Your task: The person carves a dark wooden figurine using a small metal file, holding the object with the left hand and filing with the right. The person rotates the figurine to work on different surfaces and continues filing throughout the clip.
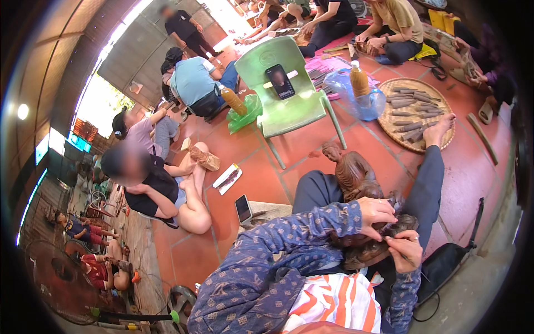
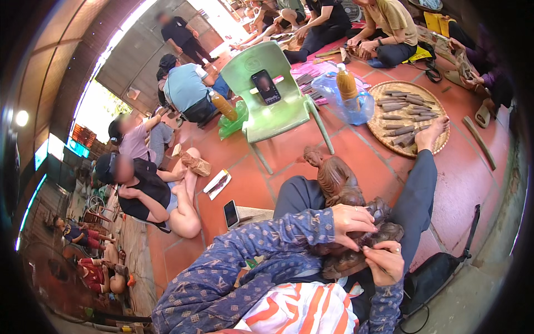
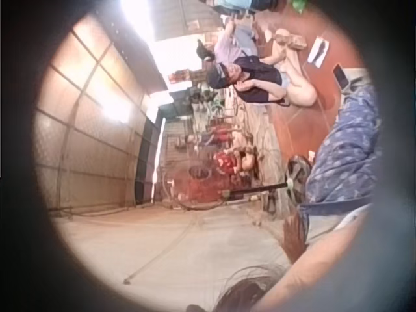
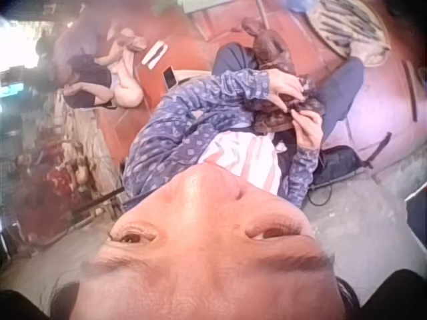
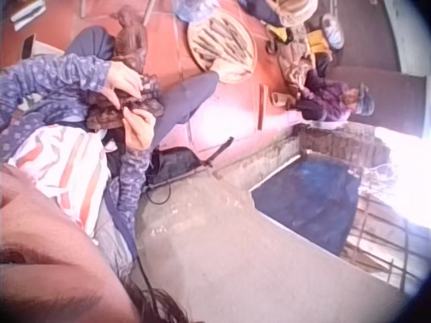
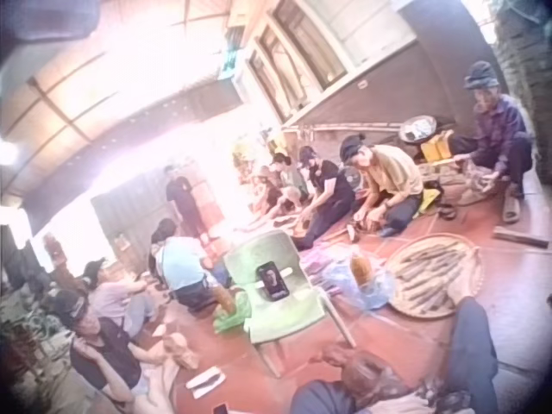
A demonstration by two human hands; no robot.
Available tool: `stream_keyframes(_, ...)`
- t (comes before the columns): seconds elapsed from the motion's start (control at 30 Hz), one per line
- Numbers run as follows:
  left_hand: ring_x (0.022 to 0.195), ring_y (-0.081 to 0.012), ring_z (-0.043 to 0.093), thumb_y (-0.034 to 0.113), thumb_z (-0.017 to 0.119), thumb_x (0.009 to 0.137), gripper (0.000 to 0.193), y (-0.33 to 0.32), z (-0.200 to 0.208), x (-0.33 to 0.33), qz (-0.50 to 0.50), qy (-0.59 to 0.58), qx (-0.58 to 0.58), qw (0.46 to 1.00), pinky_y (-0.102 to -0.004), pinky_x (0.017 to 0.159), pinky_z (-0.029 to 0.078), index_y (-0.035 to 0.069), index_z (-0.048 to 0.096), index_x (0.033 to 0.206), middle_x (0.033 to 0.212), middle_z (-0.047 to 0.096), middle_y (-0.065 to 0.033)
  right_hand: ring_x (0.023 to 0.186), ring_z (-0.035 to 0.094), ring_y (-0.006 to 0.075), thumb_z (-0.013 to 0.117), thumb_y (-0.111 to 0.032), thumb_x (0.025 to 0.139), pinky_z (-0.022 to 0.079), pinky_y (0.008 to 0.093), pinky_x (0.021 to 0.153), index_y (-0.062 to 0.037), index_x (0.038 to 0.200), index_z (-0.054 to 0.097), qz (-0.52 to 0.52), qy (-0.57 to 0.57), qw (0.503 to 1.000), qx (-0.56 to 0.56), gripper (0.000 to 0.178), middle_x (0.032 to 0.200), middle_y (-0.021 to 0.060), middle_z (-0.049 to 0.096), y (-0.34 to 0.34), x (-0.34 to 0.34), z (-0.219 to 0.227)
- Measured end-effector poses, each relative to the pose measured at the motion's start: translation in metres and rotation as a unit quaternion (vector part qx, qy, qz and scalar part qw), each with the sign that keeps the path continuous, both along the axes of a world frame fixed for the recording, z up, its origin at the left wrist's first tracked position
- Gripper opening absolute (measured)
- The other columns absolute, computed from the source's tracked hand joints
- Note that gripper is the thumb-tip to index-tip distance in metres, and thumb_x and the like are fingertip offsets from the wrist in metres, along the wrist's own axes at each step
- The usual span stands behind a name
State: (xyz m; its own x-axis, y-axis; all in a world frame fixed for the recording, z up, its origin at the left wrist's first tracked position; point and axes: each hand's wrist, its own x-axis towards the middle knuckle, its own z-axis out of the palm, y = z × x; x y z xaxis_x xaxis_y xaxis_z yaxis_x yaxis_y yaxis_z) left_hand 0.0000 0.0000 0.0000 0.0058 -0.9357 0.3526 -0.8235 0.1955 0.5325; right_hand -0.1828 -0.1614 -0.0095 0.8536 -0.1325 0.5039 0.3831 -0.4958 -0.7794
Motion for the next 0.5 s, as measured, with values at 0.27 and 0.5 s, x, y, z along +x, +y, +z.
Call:
stream_keyframes(0.27, 0.104, -0.0296, 0.063, 0.03, 0.08, 0.068, 0.06, -0.01, -0.013, -0.017, 0.047, -0.05, -0.067, 0.995, -0.0376, 0.088, 0.053, 0.0, 0.063, 0.117, 0.106, 0.067, -0.0147, 0.082, 0.061, 0.0236, 0.075, -0.003, 0.067, 0.046, 0.0343, 0.078, -0.0028, 0.092, 0.074, -0.013, -0.041, 0.999, -0.013, 0.025, 0.088, 0.0078, 0.073, -0.012, -0.004, -0.001)
stream_keyframes(0.5, 0.109, -0.0306, 0.061, 0.027, 0.081, 0.067, 0.067, 0.0, 0.004, -0.005, 0.008, -0.041, -0.033, 0.999, -0.0395, 0.093, 0.051, 0.002, 0.059, 0.125, 0.114, 0.064, -0.0156, 0.081, 0.062, 0.0226, 0.077, -0.004, 0.066, 0.046, 0.0332, 0.079, -0.0046, 0.09, 0.075, 0.025, -0.019, 0.999, -0.031, 0.024, 0.087, 0.0069, 0.074, -0.007, 0.005, 0.007)
